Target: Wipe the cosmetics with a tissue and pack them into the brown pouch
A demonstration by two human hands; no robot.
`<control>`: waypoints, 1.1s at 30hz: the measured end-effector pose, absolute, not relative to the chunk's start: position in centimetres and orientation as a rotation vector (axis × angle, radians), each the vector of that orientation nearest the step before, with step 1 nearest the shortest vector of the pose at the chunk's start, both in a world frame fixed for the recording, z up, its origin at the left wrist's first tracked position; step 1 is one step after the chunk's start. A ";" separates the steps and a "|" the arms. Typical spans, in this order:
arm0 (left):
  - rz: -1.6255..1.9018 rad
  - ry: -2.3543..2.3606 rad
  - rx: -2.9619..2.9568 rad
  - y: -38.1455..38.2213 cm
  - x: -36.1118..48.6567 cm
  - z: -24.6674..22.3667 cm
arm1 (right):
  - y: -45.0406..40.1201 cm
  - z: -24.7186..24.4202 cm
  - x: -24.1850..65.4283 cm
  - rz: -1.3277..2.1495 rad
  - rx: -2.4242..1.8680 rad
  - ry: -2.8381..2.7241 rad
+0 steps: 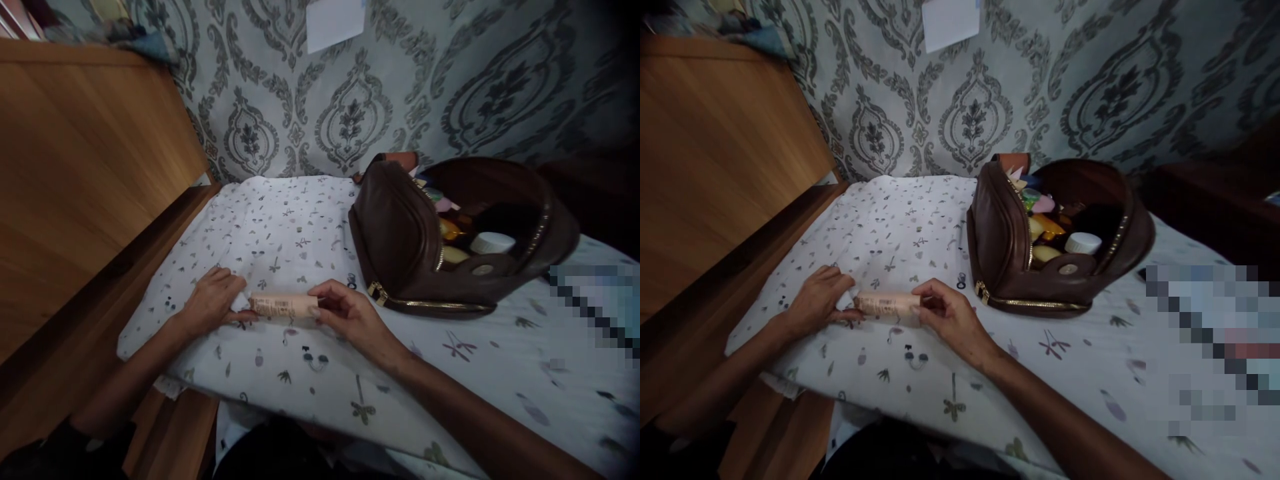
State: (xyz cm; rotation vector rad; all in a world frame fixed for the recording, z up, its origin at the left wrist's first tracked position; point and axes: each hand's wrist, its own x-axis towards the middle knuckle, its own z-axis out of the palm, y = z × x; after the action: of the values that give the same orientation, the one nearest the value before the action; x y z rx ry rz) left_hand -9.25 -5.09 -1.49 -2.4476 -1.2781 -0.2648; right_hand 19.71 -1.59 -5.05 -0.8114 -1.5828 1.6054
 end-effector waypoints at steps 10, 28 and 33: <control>-0.053 -1.148 -2.463 -5.6 0.8 -0.7 | -2.4 -5.5 19.4 1.574 -0.792 -1.634; 0.039 -1.388 -2.403 -10.7 -10.1 -1.0 | -2.1 -5.4 19.5 1.748 -0.833 -1.590; -0.091 -1.185 -2.218 -9.7 -9.7 -0.6 | -1.8 -4.5 19.7 1.884 -0.871 -1.586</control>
State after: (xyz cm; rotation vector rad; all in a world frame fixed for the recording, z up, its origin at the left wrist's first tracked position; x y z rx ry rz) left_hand -9.66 -9.73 -0.56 -2.2184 -1.1851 -0.0909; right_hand 19.65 -1.78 -4.49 -0.8712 -1.5860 1.8840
